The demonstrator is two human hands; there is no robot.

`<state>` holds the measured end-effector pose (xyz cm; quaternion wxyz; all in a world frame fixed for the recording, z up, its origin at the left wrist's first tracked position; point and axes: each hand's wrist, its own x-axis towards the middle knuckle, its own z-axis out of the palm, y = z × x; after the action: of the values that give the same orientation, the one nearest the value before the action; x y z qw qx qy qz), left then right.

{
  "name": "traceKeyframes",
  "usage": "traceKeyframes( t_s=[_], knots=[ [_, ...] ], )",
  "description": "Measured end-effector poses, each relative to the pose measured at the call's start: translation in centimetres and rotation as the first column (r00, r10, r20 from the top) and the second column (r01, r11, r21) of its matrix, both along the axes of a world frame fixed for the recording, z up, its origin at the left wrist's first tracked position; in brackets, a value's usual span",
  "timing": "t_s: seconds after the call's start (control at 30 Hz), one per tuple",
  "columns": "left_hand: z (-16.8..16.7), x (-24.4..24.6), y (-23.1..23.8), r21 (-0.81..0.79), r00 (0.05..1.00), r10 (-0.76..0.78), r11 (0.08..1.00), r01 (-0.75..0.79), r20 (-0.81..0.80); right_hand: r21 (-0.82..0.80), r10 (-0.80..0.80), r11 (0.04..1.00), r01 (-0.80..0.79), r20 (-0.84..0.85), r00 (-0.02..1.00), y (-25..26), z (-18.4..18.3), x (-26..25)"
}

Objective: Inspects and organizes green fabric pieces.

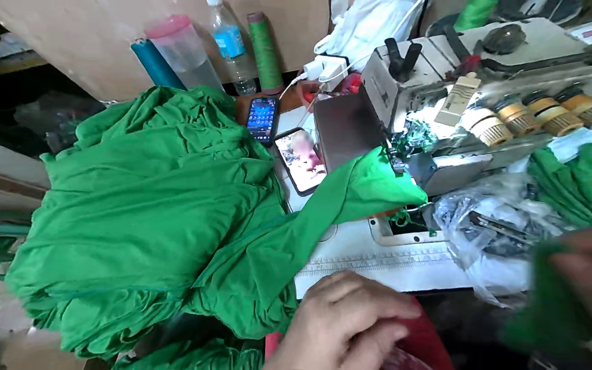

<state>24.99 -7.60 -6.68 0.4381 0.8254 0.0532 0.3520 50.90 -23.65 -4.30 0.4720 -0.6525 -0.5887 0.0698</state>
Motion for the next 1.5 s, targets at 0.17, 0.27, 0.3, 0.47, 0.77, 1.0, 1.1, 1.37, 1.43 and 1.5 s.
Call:
traceKeyframes(
  t_s=[0.17, 0.27, 0.3, 0.47, 0.77, 1.0, 1.1, 1.37, 1.43, 1.5],
  knots=[
    [-1.8, 2.4, -1.0, -0.105, 0.992, 0.123, 0.987, -0.124, -0.012, 0.142, 0.302, 0.947, -0.289, -0.073, 0.951, 4.2, -2.2, -5.8],
    [-2.4, 1.7, -0.7, -0.271, 0.988, 0.130, 0.957, -0.101, 0.090, 0.197, 0.431, 0.895, -0.400, -0.152, 0.890, 4.9, -2.4, -6.9],
    [-2.6, 1.3, -0.6, -0.299, 0.986, 0.124, 0.950, -0.087, 0.107, 0.218, 0.480, 0.870, -0.442, -0.174, 0.860, 5.1, -2.5, -7.1],
    [-3.3, 0.9, -0.6, -0.392, 0.976, 0.140, 0.918, -0.064, 0.167, 0.227, 0.494, 0.868, -0.442, -0.293, 0.819, 5.7, -3.3, -7.0],
    [-3.7, 1.0, -1.0, -0.314, 0.992, 0.099, 0.947, -0.070, 0.078, 0.183, 0.452, 0.891, -0.415, -0.292, 0.843, 6.6, -5.9, -7.2],
    [-3.7, -0.3, 0.7, -0.315, 0.978, 0.078, 0.949, -0.014, 0.194, 0.149, 0.482, 0.874, -0.463, -0.384, 0.787, 6.1, -5.8, -6.8],
    [-3.4, -0.2, 0.7, -0.593, 0.903, -0.100, 0.724, 0.354, 0.417, 0.145, 0.500, 0.863, -0.483, -0.375, 0.781, 6.3, -5.8, -7.1],
    [-4.8, 0.2, 0.2, -0.651, 0.717, -0.692, 0.509, 0.563, 0.079, 0.069, 0.516, 0.852, -0.519, -0.280, 0.810, 6.9, -6.7, -7.0],
    [-4.5, 0.0, 0.4, -0.675, 0.801, -0.577, 0.529, 0.515, 0.160, 0.105, 0.495, 0.865, -0.490, -0.325, 0.806, 6.7, -7.1, -6.6],
    [-4.2, -0.4, 0.8, -0.725, 0.875, -0.429, 0.526, 0.444, 0.225, 0.145, 0.488, 0.872, -0.468, -0.345, 0.802, 6.5, -7.0, -5.9]
  ],
)
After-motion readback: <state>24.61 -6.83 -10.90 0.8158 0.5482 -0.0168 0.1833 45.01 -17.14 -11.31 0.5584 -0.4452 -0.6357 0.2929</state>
